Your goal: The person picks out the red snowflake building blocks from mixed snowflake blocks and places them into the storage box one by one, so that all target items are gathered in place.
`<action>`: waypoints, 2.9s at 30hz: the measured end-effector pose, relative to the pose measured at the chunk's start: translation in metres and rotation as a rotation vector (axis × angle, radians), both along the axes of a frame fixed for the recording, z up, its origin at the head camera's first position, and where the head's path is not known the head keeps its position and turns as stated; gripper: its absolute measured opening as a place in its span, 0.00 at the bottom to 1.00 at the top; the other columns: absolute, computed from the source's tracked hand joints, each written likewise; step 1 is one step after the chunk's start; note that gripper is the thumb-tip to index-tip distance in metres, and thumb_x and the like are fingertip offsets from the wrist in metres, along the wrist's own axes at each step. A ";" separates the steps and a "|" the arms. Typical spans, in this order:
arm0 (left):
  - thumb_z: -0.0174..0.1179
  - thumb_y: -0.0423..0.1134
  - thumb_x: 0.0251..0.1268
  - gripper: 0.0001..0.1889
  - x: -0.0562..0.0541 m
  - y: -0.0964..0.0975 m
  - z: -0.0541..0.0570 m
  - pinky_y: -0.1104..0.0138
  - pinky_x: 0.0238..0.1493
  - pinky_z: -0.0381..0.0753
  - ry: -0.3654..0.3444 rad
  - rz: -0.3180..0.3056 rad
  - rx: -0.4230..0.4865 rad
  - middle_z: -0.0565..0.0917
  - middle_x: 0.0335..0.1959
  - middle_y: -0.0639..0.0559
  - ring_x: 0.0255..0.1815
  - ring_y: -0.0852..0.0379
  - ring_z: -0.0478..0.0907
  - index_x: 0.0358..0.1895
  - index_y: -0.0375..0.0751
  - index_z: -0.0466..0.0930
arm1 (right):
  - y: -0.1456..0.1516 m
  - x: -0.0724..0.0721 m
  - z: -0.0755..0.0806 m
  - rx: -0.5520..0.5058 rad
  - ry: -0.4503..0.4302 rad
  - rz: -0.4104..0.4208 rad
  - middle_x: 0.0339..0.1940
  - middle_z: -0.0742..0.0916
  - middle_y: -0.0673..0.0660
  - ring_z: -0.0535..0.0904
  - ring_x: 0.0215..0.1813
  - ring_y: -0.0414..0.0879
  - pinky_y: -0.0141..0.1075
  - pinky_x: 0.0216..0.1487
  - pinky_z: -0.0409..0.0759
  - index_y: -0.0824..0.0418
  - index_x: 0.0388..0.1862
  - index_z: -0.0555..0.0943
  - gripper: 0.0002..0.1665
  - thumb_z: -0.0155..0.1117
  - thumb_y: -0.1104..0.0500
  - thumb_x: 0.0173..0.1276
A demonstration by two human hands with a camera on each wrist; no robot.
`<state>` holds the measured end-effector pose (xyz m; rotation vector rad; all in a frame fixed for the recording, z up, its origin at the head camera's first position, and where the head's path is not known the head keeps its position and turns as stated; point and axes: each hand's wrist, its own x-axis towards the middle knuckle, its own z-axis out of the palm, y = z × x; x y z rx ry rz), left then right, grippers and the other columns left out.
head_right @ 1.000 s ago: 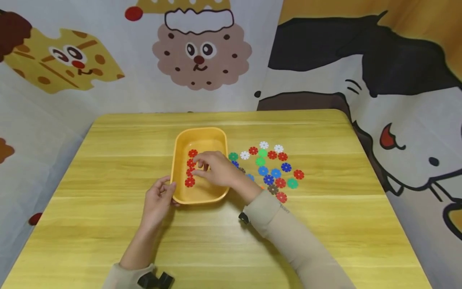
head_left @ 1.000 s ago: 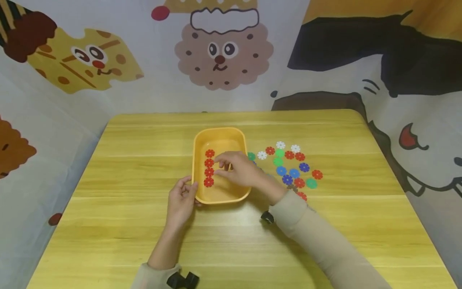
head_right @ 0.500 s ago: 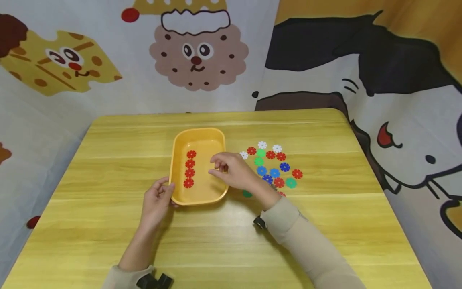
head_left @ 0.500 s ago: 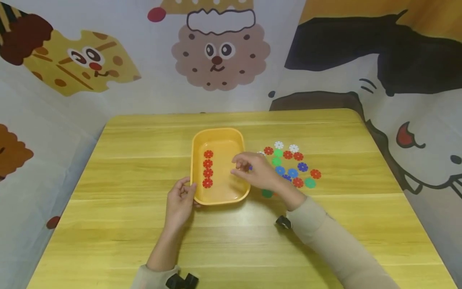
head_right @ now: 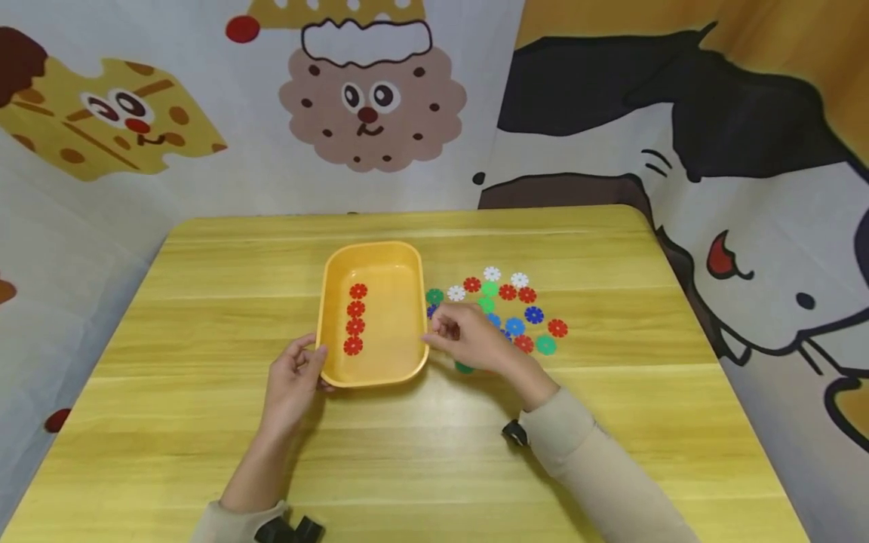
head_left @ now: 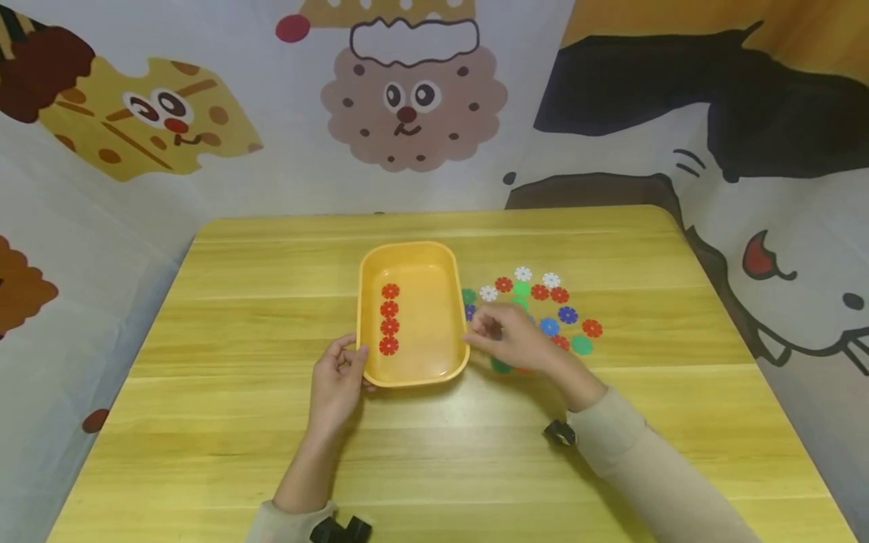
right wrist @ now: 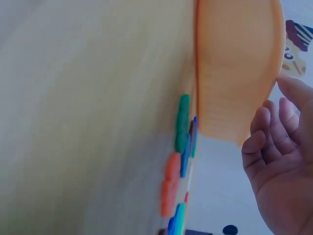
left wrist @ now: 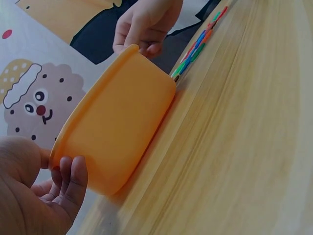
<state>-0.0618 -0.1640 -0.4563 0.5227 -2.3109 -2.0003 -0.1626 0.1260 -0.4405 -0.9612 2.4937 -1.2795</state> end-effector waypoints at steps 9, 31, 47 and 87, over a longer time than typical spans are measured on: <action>0.56 0.35 0.77 0.19 0.000 0.000 0.000 0.65 0.25 0.89 0.002 -0.004 0.000 0.80 0.37 0.32 0.21 0.56 0.81 0.65 0.32 0.71 | 0.020 0.002 -0.006 0.012 -0.035 -0.014 0.25 0.80 0.47 0.74 0.28 0.43 0.30 0.26 0.78 0.51 0.28 0.78 0.12 0.71 0.54 0.69; 0.56 0.35 0.77 0.19 0.000 -0.001 0.000 0.66 0.26 0.89 -0.009 -0.011 0.017 0.81 0.37 0.33 0.22 0.56 0.82 0.65 0.31 0.71 | 0.086 0.000 -0.015 0.155 -0.016 0.000 0.30 0.83 0.45 0.78 0.30 0.41 0.30 0.29 0.82 0.59 0.39 0.83 0.12 0.78 0.60 0.61; 0.56 0.35 0.77 0.19 0.000 -0.001 0.001 0.65 0.26 0.90 -0.015 -0.015 0.015 0.80 0.38 0.32 0.23 0.55 0.82 0.65 0.32 0.71 | 0.133 0.012 -0.012 0.309 -0.150 0.005 0.26 0.79 0.48 0.71 0.28 0.41 0.30 0.27 0.76 0.57 0.37 0.81 0.21 0.83 0.52 0.51; 0.56 0.35 0.77 0.20 0.001 -0.003 -0.002 0.66 0.25 0.89 -0.006 -0.019 0.028 0.81 0.38 0.33 0.22 0.55 0.81 0.66 0.32 0.70 | 0.142 0.019 -0.012 0.327 -0.144 0.007 0.34 0.84 0.46 0.77 0.29 0.38 0.31 0.29 0.82 0.64 0.54 0.84 0.28 0.81 0.56 0.56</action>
